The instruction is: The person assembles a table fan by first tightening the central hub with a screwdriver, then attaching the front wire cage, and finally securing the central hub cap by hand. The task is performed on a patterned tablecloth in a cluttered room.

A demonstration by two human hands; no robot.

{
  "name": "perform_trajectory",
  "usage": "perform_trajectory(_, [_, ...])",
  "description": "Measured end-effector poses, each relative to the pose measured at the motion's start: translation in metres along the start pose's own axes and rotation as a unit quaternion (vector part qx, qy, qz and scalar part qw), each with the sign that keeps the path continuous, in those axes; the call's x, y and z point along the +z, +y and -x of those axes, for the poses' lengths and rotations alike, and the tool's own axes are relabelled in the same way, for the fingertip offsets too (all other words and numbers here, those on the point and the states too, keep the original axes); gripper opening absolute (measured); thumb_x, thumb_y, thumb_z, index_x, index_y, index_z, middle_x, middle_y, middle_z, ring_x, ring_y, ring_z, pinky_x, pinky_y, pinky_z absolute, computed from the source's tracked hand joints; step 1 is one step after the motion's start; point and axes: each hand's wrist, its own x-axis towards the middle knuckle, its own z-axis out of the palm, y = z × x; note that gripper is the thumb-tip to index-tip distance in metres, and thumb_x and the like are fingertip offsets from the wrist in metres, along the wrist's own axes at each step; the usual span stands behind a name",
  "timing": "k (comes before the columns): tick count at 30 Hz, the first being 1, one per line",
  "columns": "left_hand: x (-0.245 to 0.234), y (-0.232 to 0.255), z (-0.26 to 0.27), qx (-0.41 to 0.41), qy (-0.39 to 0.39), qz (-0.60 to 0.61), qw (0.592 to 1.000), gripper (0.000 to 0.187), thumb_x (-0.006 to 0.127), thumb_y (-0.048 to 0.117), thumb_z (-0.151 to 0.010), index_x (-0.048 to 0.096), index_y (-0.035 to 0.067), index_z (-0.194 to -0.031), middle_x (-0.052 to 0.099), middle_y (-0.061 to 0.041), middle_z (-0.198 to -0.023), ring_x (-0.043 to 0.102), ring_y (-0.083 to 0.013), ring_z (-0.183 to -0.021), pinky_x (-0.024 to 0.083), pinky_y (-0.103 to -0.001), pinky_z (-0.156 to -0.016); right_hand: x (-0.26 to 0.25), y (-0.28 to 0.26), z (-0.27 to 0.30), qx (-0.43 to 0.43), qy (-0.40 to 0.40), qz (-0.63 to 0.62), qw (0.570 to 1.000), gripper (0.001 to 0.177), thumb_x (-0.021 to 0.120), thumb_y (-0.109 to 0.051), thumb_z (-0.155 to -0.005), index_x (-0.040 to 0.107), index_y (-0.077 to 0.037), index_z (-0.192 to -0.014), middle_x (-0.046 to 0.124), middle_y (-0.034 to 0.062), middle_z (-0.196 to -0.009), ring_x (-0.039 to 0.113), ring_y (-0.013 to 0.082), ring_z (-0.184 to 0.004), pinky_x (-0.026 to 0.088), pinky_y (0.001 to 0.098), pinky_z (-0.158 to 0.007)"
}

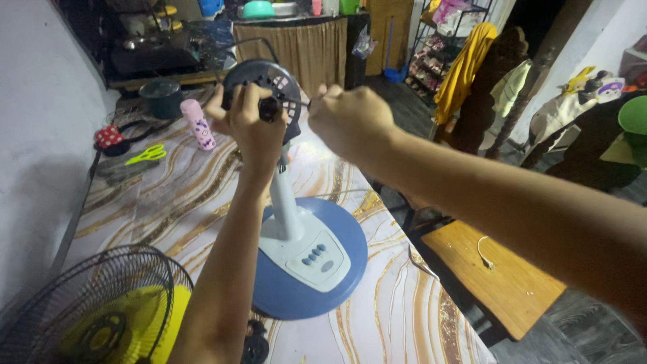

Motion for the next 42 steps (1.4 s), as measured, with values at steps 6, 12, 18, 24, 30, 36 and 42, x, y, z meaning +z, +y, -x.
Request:
perform_trajectory(6, [-0.001, 0.003, 0.0, 0.036, 0.01, -0.017, 0.999, 0.029, 0.084, 0.015, -0.061, 0.068, 0.016, -0.086, 0.067, -0.006, -0.095, 0.042, -0.048, -0.12, 0.026, -0.061, -0.096, 0.007, 0.025, -0.031, 0.162, -0.25, -0.395, 0.869, 0.029, 0.052, -0.02, -0.107, 0.075, -0.001, -0.105, 0.075, 0.0226, -0.085, 0.076, 0.0327, -0.073, 0.06, 0.041, -0.063])
perform_trajectory(12, [0.0, -0.008, -0.003, 0.008, -0.049, 0.134, 0.99, 0.028, 0.078, 0.004, -0.07, 0.063, 0.006, -0.094, 0.06, -0.014, -0.096, 0.059, -0.0387, -0.097, 0.044, -0.045, -0.092, 0.024, 0.035, -0.044, -0.249, -0.163, -0.041, 0.954, 0.016, 0.073, -0.019, -0.083, 0.07, -0.004, -0.082, 0.069, 0.0073, -0.073, 0.066, 0.0183, -0.06, 0.05, 0.0326, -0.054])
perform_trajectory(18, [-0.003, 0.004, 0.001, 0.039, 0.015, 0.03, 0.999, 0.028, 0.082, 0.006, -0.066, 0.066, 0.013, -0.087, 0.065, -0.005, -0.091, 0.042, -0.046, -0.121, 0.028, -0.057, -0.105, -0.001, 0.031, -0.033, 0.371, -0.31, -0.73, 0.482, 0.039, 0.051, -0.034, -0.104, 0.056, 0.004, -0.097, 0.053, 0.0071, -0.067, 0.039, 0.009, -0.05, 0.031, 0.0229, -0.037])
perform_trajectory(24, [0.001, 0.003, 0.001, 0.013, 0.011, 0.032, 0.999, 0.027, 0.086, 0.019, -0.071, 0.066, 0.016, -0.089, 0.066, -0.004, -0.094, 0.036, -0.0447, -0.128, 0.022, -0.062, -0.103, 0.02, 0.035, -0.022, 0.359, -0.301, -0.819, 0.331, 0.041, 0.044, -0.04, -0.107, 0.046, 0.001, -0.104, 0.053, 0.0099, -0.083, 0.04, 0.0049, -0.05, 0.033, 0.0183, -0.037])
perform_trajectory(30, [0.0, 0.001, 0.002, -0.003, -0.018, 0.034, 0.999, 0.028, 0.082, 0.018, -0.071, 0.067, 0.015, -0.094, 0.067, -0.003, -0.101, 0.035, -0.0454, -0.134, 0.021, -0.062, -0.104, 0.038, 0.026, -0.013, 0.311, -0.272, -0.884, 0.216, 0.032, 0.046, -0.035, -0.106, 0.045, -0.004, -0.106, 0.054, 0.0109, -0.083, 0.042, 0.0061, -0.051, 0.036, 0.0167, -0.036])
perform_trajectory(36, [-0.008, -0.004, 0.005, 0.025, -0.02, 0.031, 0.999, 0.029, 0.083, 0.014, -0.075, 0.067, 0.015, -0.099, 0.067, -0.003, -0.107, 0.034, -0.0401, -0.133, 0.022, -0.058, -0.113, 0.046, 0.026, -0.023, 0.218, -0.219, -0.941, 0.136, 0.017, 0.045, -0.014, -0.109, 0.042, 0.003, -0.105, 0.051, 0.0132, -0.086, 0.049, 0.0109, -0.055, 0.042, 0.0184, -0.04])
perform_trajectory(42, [-0.008, -0.006, 0.002, 0.032, -0.019, 0.036, 0.999, 0.027, 0.083, 0.012, -0.077, 0.068, 0.014, -0.1, 0.069, -0.002, -0.106, 0.033, -0.0388, -0.133, 0.02, -0.055, -0.11, 0.061, 0.025, -0.002, 0.153, -0.175, -0.913, -0.336, 0.027, 0.029, -0.012, -0.11, 0.037, 0.013, -0.108, 0.049, 0.0188, -0.091, 0.051, 0.0122, -0.059, 0.052, 0.0195, -0.044])
